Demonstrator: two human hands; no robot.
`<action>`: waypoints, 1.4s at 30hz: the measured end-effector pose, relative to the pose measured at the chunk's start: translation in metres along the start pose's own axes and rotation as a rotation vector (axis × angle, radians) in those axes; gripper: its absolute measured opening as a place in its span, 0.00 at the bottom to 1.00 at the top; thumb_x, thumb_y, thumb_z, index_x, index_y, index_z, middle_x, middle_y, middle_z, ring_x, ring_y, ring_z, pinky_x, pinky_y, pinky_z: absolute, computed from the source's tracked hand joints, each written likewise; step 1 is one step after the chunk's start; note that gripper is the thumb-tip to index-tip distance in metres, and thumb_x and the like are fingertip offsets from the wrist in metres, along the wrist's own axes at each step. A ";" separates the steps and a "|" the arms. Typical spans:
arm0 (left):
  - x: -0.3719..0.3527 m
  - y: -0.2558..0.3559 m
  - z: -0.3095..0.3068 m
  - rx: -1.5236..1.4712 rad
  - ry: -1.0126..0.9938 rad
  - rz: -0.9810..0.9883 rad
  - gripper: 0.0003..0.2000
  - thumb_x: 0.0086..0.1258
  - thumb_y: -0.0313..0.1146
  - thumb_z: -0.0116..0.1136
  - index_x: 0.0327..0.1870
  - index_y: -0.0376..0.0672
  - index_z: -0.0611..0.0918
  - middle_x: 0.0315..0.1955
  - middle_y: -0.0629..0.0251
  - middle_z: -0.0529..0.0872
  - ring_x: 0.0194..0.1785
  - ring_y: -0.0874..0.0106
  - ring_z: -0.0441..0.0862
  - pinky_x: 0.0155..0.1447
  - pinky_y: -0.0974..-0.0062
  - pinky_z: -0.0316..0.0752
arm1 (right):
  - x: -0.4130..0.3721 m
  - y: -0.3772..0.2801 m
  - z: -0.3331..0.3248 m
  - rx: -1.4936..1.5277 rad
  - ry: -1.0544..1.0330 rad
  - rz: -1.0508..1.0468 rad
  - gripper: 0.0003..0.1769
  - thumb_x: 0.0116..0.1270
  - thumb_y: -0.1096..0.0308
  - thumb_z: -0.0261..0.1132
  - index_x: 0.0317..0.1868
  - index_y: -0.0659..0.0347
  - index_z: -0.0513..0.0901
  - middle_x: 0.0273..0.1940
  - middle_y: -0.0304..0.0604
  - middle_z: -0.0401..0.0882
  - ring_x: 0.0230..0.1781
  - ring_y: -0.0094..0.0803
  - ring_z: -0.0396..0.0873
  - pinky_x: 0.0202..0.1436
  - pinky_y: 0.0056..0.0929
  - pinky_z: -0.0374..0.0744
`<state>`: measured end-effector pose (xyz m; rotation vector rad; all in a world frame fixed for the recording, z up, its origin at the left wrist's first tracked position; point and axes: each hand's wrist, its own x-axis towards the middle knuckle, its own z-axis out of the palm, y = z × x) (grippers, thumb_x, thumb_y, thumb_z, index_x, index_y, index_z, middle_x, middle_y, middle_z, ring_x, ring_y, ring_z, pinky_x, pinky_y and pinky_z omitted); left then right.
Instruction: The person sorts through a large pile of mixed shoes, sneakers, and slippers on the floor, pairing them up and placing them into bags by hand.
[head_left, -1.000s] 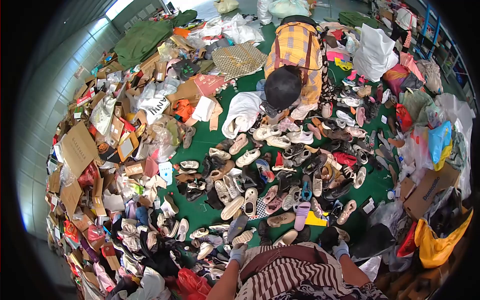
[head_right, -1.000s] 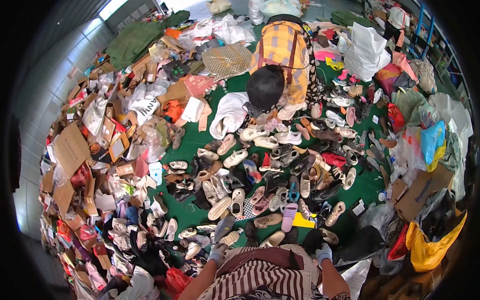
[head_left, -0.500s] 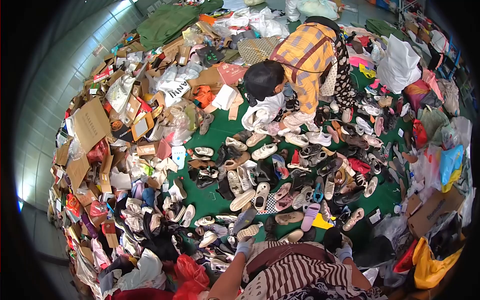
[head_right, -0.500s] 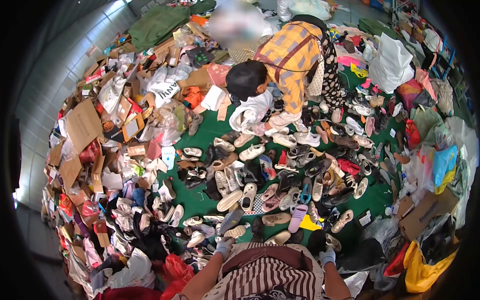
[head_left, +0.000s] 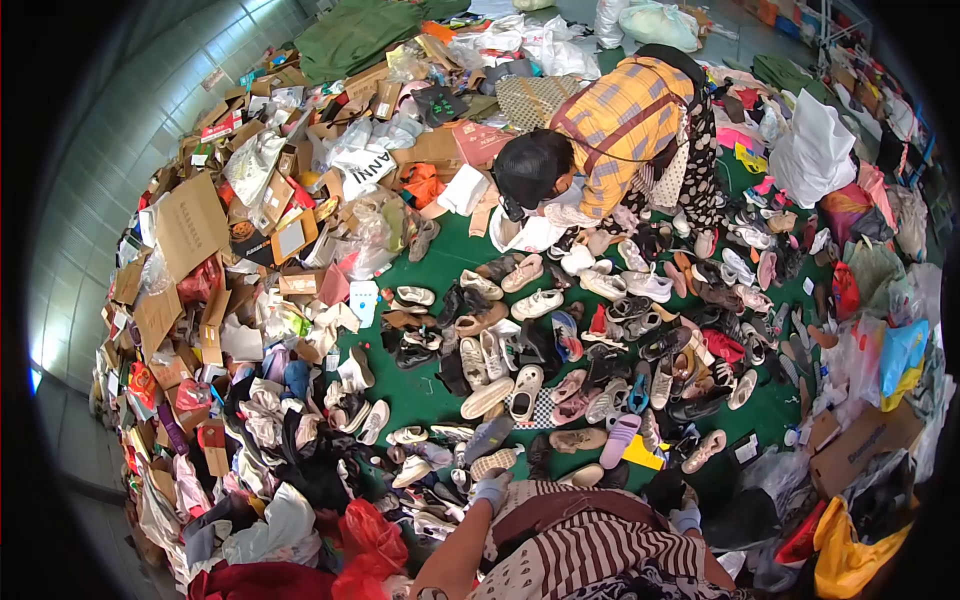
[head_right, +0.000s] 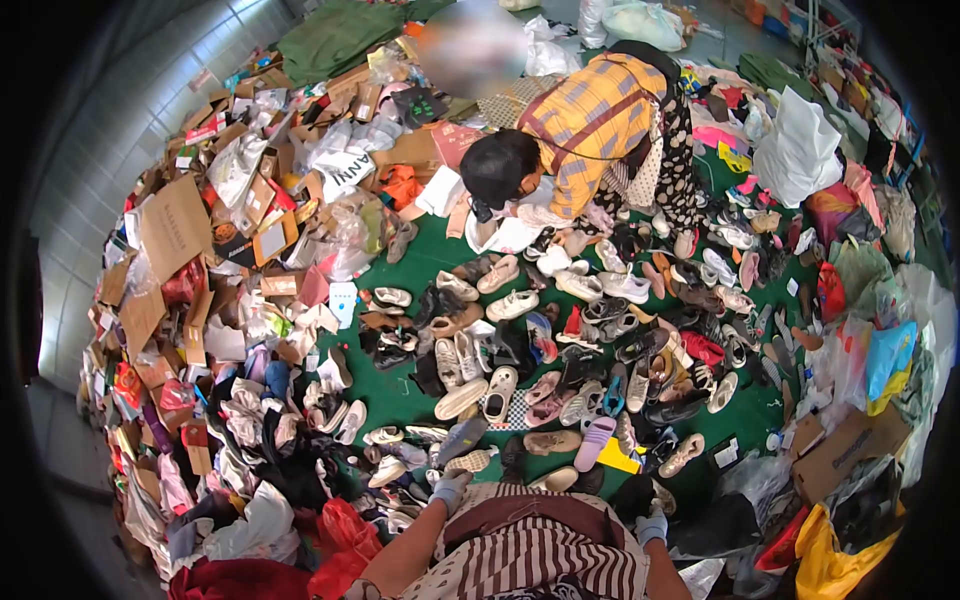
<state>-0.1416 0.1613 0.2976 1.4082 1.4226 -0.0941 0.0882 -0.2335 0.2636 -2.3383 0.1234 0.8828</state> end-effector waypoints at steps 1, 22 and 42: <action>-0.001 0.003 0.000 -0.010 -0.026 -0.052 0.21 0.56 0.43 0.55 0.46 0.37 0.76 0.41 0.54 0.79 0.46 0.64 0.75 0.51 0.74 0.66 | -0.008 -0.015 -0.004 0.106 -0.008 0.025 0.25 0.45 0.81 0.56 0.49 0.63 0.69 0.32 0.44 0.75 0.23 0.28 0.74 0.24 0.24 0.72; -0.006 0.013 -0.003 -0.045 -0.014 -0.045 0.20 0.56 0.42 0.55 0.45 0.38 0.76 0.38 0.56 0.80 0.44 0.67 0.76 0.49 0.75 0.67 | -0.030 -0.059 -0.016 -0.007 -0.012 0.056 0.27 0.43 0.73 0.61 0.50 0.62 0.71 0.42 0.49 0.75 0.44 0.35 0.74 0.47 0.26 0.71; 0.009 0.010 -0.034 -0.103 -0.124 -0.217 0.11 0.55 0.38 0.51 0.38 0.47 0.76 0.20 0.64 0.77 0.20 0.71 0.73 0.23 0.74 0.68 | -0.006 -0.014 0.005 -0.203 0.011 0.159 0.27 0.48 0.65 0.58 0.52 0.58 0.70 0.48 0.51 0.73 0.50 0.43 0.71 0.53 0.32 0.69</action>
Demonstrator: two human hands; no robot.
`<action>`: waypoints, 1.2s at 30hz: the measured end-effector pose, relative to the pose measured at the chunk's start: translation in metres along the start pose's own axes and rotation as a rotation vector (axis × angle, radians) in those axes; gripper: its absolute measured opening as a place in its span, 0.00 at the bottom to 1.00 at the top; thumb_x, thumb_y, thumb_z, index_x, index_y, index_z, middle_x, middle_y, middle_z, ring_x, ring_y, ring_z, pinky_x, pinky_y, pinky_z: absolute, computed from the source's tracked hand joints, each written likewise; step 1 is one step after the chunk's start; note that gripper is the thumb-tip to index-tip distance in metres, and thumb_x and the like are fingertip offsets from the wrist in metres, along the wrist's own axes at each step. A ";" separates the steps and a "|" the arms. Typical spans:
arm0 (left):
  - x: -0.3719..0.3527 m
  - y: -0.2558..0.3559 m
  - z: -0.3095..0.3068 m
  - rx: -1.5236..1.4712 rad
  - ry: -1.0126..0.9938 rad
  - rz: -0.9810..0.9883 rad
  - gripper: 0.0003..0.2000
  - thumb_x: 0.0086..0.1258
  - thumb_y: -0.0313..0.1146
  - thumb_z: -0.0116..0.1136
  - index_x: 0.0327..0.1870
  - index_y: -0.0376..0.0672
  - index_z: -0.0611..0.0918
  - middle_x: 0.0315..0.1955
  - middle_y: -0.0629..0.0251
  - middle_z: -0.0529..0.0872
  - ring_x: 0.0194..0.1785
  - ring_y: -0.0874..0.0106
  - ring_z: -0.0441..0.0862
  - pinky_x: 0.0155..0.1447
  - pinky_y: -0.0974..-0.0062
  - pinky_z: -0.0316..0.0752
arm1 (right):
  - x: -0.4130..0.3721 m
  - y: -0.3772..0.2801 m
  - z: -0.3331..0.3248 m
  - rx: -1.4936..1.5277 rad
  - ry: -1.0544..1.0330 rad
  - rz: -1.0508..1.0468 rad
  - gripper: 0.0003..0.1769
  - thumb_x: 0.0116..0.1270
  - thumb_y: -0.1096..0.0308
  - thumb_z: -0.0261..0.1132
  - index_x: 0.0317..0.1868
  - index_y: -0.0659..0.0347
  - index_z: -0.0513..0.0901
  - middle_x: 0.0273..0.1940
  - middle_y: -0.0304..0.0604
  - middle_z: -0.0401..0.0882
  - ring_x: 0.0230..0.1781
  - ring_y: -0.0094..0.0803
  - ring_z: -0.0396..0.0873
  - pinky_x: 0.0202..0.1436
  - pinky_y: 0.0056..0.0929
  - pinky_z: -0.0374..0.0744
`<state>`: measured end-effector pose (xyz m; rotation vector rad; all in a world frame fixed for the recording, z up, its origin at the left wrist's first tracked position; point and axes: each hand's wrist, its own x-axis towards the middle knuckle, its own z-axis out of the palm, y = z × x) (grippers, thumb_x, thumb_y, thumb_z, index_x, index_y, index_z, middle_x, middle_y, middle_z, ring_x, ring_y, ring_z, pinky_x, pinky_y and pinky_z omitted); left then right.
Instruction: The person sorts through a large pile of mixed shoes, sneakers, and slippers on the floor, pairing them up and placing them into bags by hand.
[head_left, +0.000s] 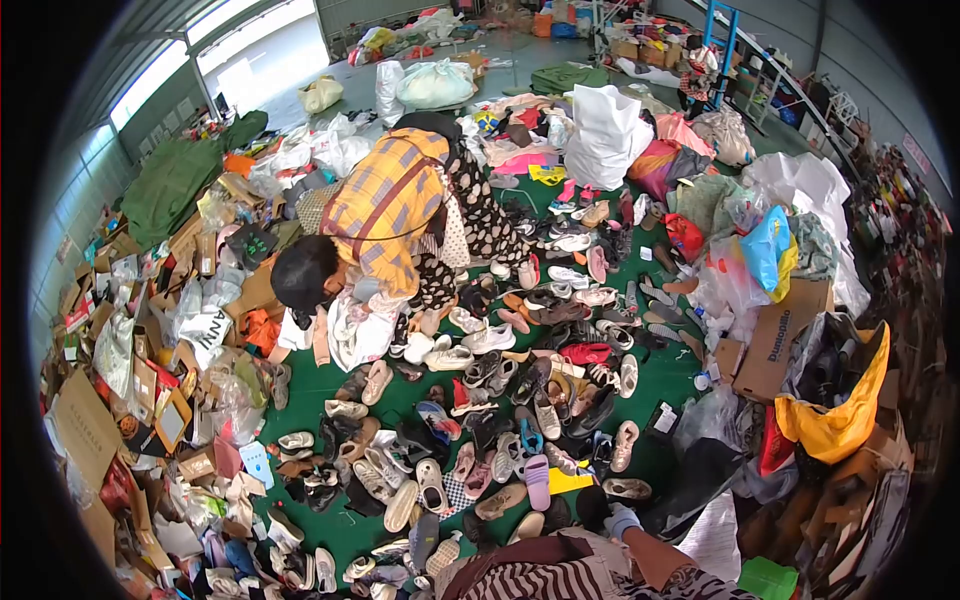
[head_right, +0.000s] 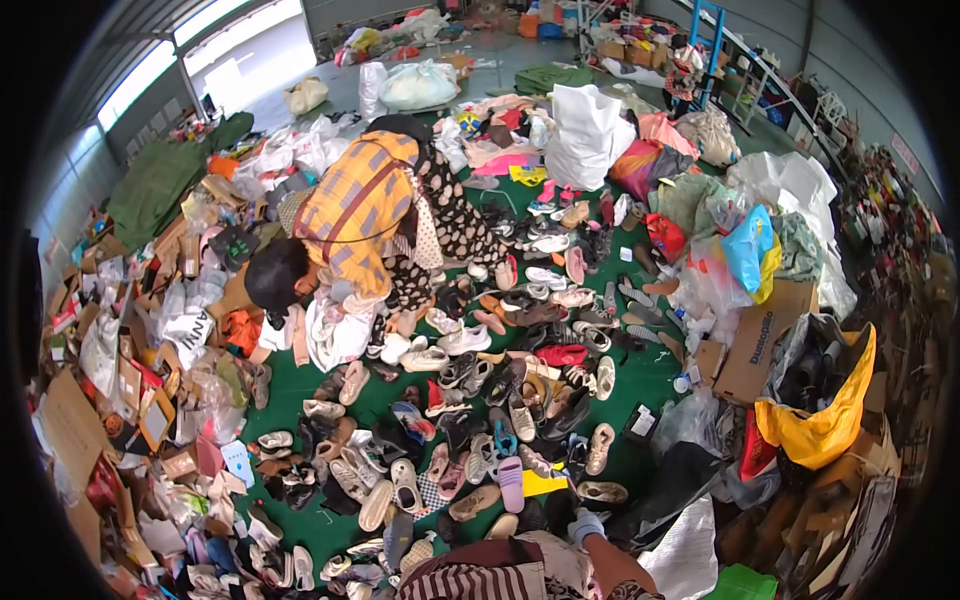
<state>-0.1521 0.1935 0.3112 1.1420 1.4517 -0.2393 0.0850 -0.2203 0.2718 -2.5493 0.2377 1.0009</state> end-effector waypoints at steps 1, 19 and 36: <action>-0.001 0.008 0.006 0.012 -0.003 0.009 0.11 0.55 0.37 0.51 0.38 0.46 0.76 0.20 0.64 0.77 0.20 0.71 0.73 0.23 0.74 0.68 | 0.000 0.000 -0.001 0.014 0.010 0.008 0.27 0.48 0.65 0.58 0.52 0.58 0.70 0.48 0.51 0.73 0.50 0.43 0.71 0.53 0.32 0.69; -0.006 0.018 0.014 0.077 0.013 0.097 0.12 0.55 0.37 0.52 0.38 0.45 0.77 0.21 0.64 0.77 0.21 0.72 0.74 0.24 0.75 0.68 | -0.002 0.023 0.000 0.095 -0.049 0.102 0.32 0.48 0.63 0.55 0.58 0.57 0.64 0.54 0.51 0.67 0.55 0.42 0.67 0.57 0.31 0.66; -0.017 0.060 0.112 0.142 -0.018 0.116 0.12 0.54 0.37 0.53 0.38 0.44 0.77 0.21 0.64 0.78 0.22 0.72 0.74 0.24 0.75 0.68 | 0.023 0.048 -0.052 0.069 -0.039 0.086 0.27 0.49 0.65 0.56 0.53 0.58 0.70 0.51 0.49 0.71 0.53 0.41 0.69 0.55 0.31 0.68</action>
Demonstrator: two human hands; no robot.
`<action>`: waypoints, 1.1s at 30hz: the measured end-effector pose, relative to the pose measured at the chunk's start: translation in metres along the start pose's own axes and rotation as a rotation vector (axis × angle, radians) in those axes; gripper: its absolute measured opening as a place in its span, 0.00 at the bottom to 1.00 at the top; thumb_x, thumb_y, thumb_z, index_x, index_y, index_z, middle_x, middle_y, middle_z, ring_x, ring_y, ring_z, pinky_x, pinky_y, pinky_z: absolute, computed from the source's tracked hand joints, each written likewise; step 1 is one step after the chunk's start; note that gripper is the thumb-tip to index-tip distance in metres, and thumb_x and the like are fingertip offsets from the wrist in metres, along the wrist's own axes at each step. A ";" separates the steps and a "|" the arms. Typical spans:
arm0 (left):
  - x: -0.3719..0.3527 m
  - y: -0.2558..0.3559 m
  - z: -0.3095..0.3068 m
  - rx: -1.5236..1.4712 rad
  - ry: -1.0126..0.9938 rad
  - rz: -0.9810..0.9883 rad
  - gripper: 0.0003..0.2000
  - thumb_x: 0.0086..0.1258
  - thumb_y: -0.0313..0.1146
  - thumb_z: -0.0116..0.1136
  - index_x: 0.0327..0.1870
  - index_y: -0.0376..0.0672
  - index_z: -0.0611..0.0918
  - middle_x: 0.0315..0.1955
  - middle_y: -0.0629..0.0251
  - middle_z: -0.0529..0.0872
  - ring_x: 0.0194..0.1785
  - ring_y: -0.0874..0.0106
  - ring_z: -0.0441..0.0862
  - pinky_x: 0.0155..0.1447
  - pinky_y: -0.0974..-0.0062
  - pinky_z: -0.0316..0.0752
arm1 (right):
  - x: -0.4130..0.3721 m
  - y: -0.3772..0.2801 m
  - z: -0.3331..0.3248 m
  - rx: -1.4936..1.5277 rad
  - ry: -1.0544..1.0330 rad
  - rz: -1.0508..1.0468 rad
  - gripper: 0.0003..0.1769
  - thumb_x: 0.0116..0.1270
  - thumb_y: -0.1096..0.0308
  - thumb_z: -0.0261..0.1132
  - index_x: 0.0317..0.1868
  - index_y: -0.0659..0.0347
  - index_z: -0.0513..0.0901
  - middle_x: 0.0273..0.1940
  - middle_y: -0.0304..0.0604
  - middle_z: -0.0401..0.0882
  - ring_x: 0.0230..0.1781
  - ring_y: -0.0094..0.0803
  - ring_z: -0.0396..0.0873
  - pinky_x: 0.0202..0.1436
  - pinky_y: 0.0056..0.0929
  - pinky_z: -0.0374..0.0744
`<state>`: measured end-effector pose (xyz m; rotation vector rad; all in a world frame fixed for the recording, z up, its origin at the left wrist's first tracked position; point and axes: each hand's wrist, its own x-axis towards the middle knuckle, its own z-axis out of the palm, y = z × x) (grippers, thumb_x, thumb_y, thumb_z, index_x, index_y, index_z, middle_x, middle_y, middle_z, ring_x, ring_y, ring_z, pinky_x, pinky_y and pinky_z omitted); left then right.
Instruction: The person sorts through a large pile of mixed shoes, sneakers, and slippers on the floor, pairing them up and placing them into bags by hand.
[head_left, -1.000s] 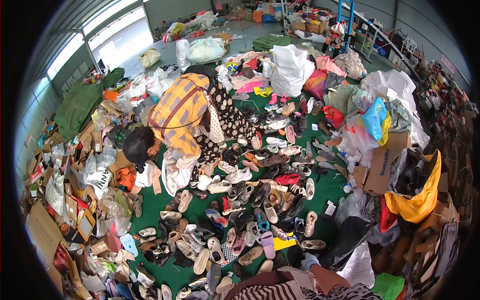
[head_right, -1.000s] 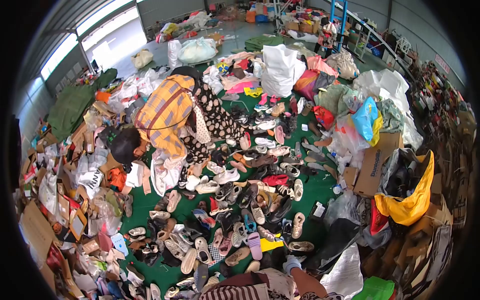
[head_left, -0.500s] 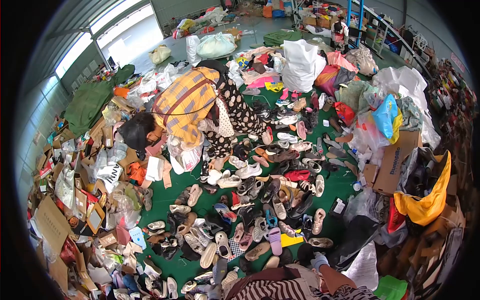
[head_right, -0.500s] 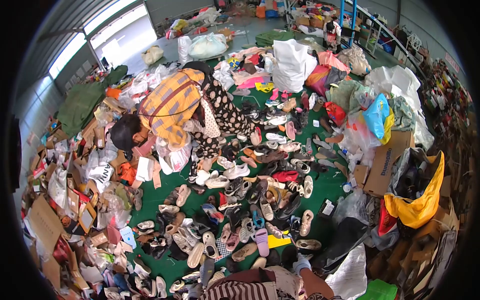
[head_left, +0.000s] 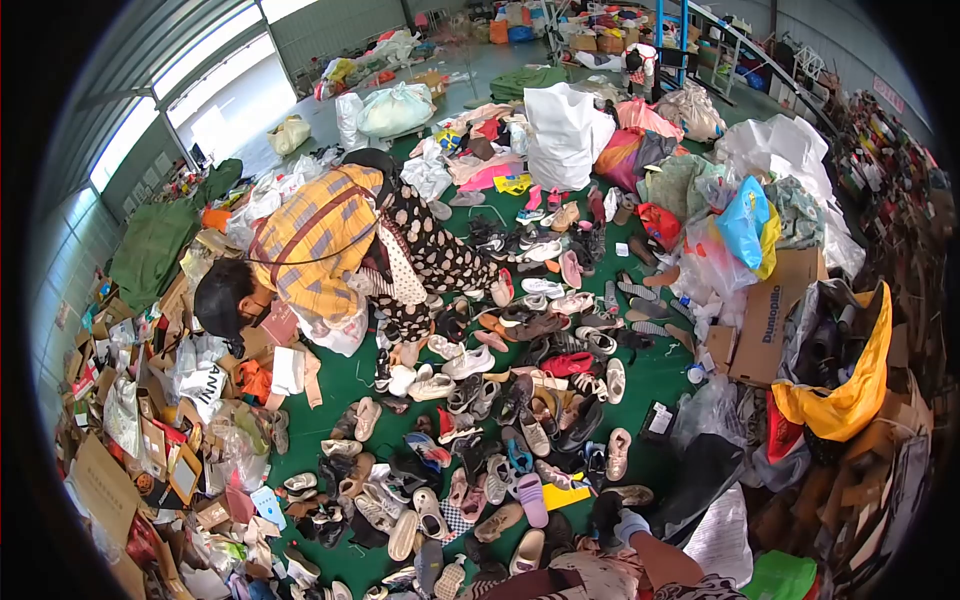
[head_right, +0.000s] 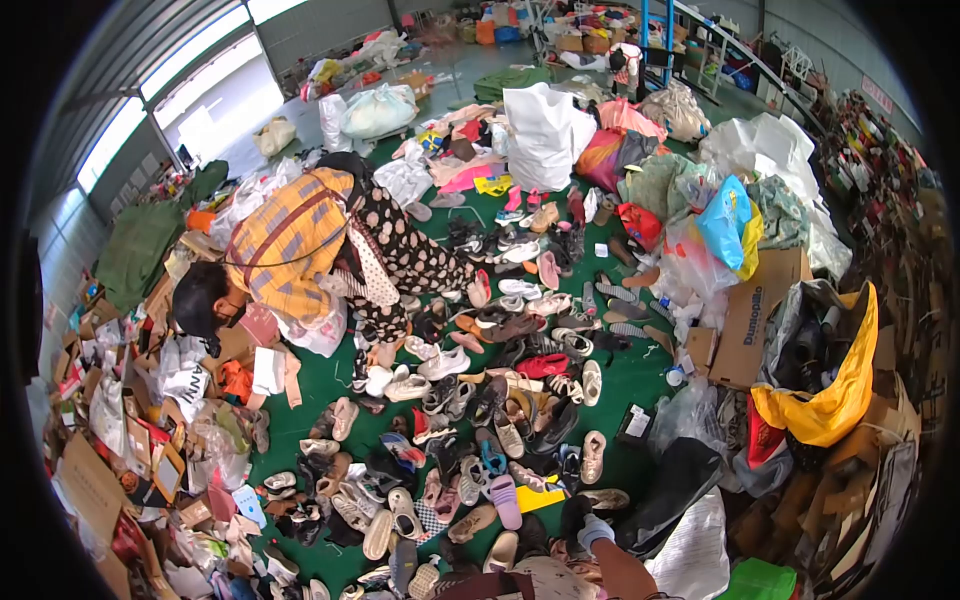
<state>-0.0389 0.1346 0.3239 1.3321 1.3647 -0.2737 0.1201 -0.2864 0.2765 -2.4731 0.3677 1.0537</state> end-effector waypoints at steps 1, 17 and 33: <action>-0.003 0.002 0.004 0.006 0.007 -0.002 0.12 0.54 0.37 0.53 0.38 0.44 0.77 0.21 0.64 0.78 0.22 0.72 0.74 0.24 0.75 0.68 | 0.003 0.000 -0.001 -0.005 -0.021 0.003 0.26 0.49 0.65 0.55 0.53 0.58 0.70 0.51 0.49 0.71 0.53 0.41 0.69 0.55 0.31 0.68; -0.016 -0.024 0.001 0.017 0.011 0.053 0.12 0.54 0.37 0.53 0.39 0.43 0.77 0.22 0.64 0.78 0.23 0.72 0.74 0.25 0.76 0.69 | 0.003 0.009 -0.006 0.118 0.030 -0.044 0.27 0.47 0.64 0.56 0.53 0.54 0.70 0.49 0.52 0.72 0.50 0.43 0.71 0.53 0.34 0.69; 0.006 -0.005 0.002 0.114 -0.063 0.054 0.13 0.54 0.37 0.54 0.39 0.41 0.77 0.23 0.64 0.78 0.24 0.72 0.74 0.26 0.76 0.69 | -0.059 0.079 0.063 0.103 0.028 0.264 0.25 0.44 0.61 0.58 0.46 0.60 0.74 0.46 0.52 0.74 0.47 0.44 0.73 0.50 0.31 0.71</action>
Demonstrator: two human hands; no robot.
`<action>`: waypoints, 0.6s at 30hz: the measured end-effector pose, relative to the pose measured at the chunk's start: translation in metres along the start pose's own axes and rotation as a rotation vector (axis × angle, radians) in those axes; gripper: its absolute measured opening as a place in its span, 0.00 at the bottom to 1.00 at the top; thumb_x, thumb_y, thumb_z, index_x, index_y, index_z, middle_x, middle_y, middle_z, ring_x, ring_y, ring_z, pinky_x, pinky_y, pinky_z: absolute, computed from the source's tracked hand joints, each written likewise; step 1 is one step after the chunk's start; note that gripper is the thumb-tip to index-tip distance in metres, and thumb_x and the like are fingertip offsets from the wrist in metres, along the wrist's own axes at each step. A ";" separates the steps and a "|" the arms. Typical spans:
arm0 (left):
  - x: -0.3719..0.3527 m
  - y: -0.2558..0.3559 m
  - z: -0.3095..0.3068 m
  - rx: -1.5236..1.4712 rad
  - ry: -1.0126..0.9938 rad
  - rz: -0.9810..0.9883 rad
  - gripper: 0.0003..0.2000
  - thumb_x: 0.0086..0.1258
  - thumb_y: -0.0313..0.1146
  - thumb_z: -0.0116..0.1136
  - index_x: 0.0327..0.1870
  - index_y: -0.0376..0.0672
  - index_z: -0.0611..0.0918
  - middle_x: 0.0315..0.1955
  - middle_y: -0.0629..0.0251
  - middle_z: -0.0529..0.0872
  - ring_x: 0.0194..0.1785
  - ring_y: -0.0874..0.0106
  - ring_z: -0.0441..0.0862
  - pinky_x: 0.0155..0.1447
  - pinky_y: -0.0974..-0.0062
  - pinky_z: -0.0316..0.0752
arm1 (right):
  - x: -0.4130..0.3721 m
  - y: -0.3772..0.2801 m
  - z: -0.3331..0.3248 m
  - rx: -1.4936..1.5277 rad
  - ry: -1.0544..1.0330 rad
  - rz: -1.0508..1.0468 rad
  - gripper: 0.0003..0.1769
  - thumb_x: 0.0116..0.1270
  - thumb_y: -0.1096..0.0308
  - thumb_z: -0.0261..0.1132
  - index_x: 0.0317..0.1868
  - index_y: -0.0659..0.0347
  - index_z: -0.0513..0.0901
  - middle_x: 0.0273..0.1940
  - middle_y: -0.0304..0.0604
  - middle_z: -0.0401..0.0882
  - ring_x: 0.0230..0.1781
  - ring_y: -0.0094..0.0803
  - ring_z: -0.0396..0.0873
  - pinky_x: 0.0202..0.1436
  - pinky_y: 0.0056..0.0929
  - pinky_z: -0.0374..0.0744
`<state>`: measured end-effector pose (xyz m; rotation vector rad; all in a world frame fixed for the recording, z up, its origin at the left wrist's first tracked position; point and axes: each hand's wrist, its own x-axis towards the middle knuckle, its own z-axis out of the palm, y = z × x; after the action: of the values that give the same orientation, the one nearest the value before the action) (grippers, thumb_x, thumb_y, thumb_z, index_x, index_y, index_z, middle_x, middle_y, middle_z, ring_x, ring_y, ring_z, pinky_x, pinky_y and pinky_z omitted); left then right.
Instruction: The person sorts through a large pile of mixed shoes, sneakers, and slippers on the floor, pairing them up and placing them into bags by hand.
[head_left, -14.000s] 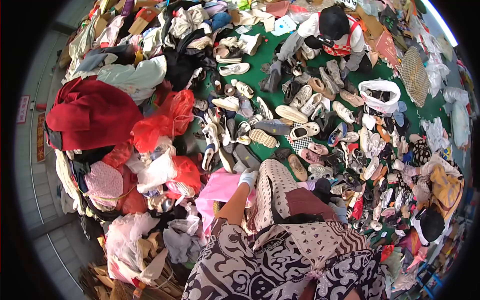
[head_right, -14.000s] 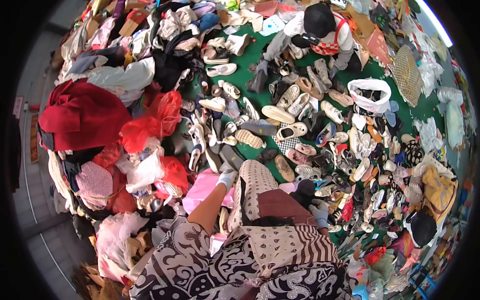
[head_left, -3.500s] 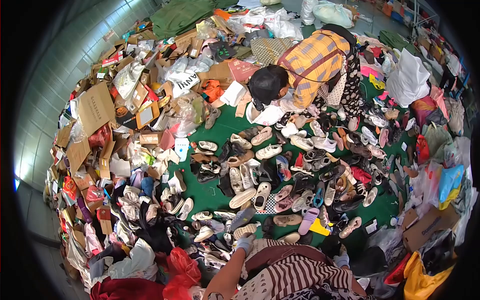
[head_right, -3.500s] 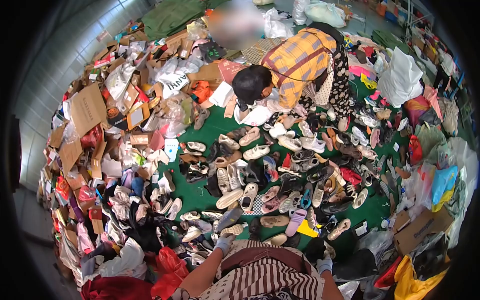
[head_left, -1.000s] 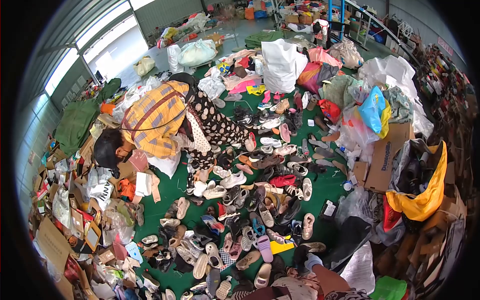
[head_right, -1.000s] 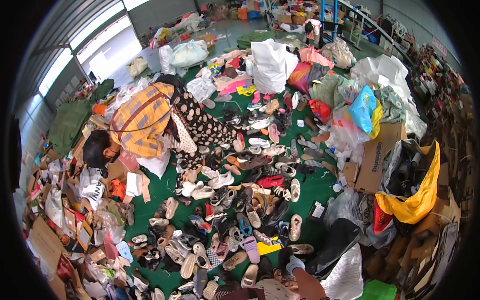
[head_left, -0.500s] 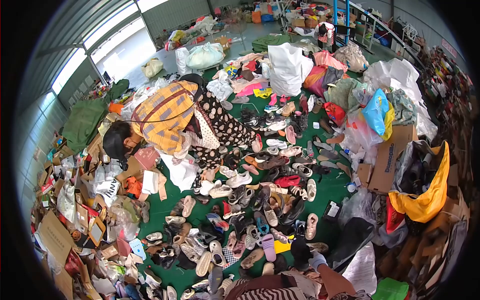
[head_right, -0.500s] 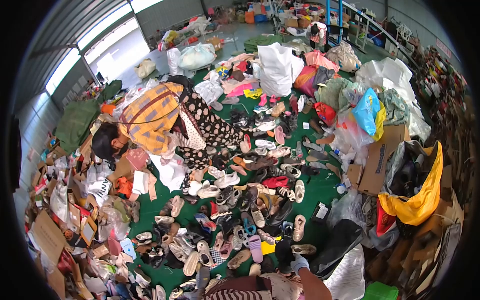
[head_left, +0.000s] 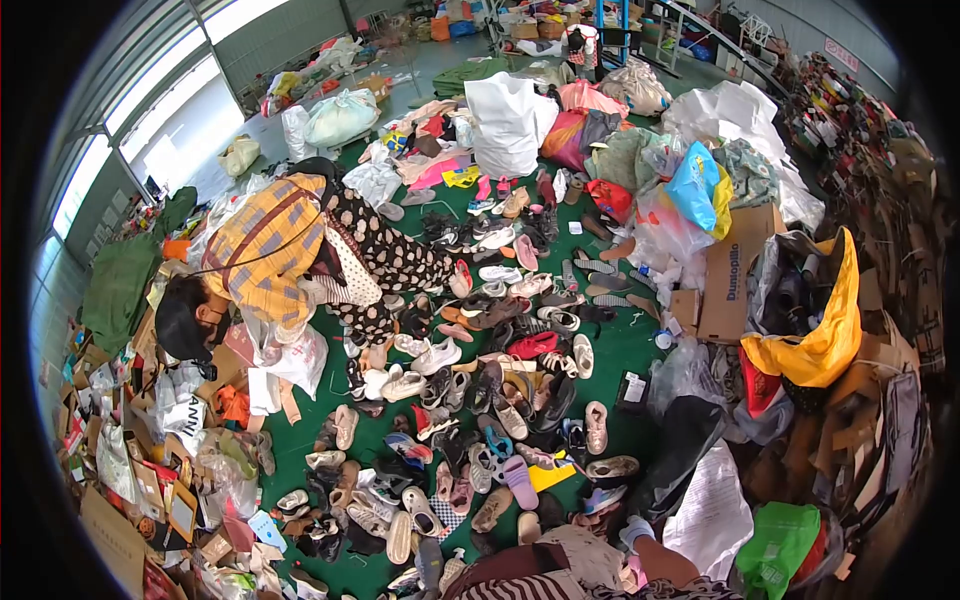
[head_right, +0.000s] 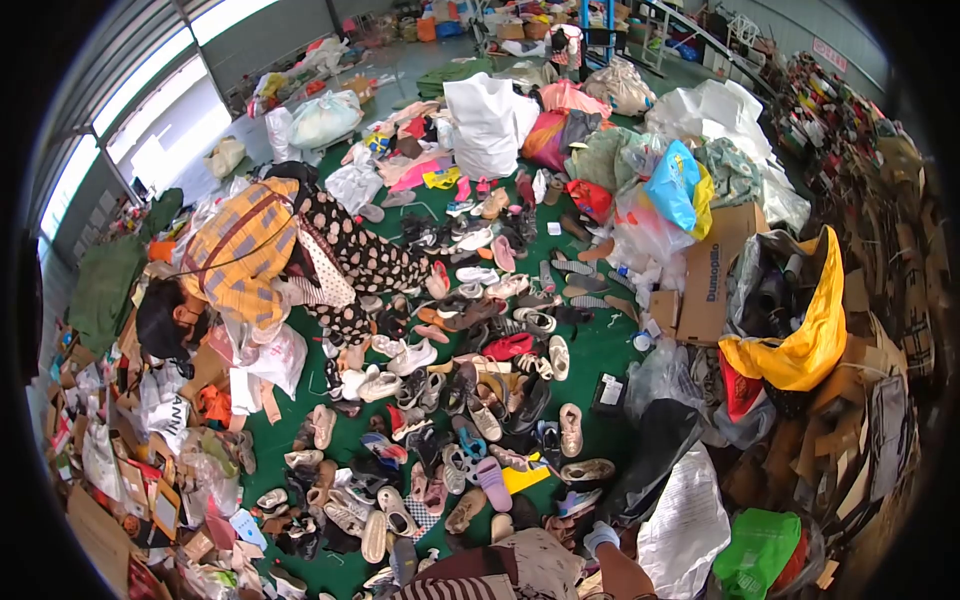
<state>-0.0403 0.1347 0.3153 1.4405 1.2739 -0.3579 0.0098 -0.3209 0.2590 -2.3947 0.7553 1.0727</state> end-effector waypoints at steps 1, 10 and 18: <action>0.001 0.001 0.000 0.002 -0.003 0.005 0.13 0.54 0.37 0.54 0.39 0.41 0.77 0.23 0.64 0.78 0.24 0.72 0.74 0.26 0.76 0.69 | 0.004 0.004 0.010 0.006 -0.041 0.021 0.27 0.44 0.60 0.59 0.48 0.59 0.74 0.47 0.52 0.73 0.50 0.44 0.71 0.53 0.31 0.70; 0.009 0.006 0.007 0.033 -0.052 0.021 0.13 0.54 0.36 0.54 0.39 0.41 0.77 0.23 0.64 0.78 0.24 0.72 0.74 0.26 0.76 0.69 | 0.004 -0.041 0.043 -0.039 -0.143 -0.129 0.27 0.47 0.58 0.57 0.51 0.56 0.72 0.51 0.52 0.70 0.52 0.44 0.69 0.55 0.34 0.68; 0.011 -0.001 -0.008 0.030 -0.039 0.017 0.13 0.54 0.36 0.55 0.39 0.40 0.77 0.24 0.64 0.78 0.25 0.72 0.74 0.26 0.76 0.70 | 0.002 -0.065 0.005 0.081 0.012 -0.180 0.24 0.46 0.62 0.56 0.48 0.57 0.74 0.46 0.52 0.74 0.48 0.42 0.72 0.52 0.32 0.70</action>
<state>-0.0405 0.1464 0.3087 1.4628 1.2285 -0.3935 0.0489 -0.2684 0.2641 -2.3516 0.5638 0.9380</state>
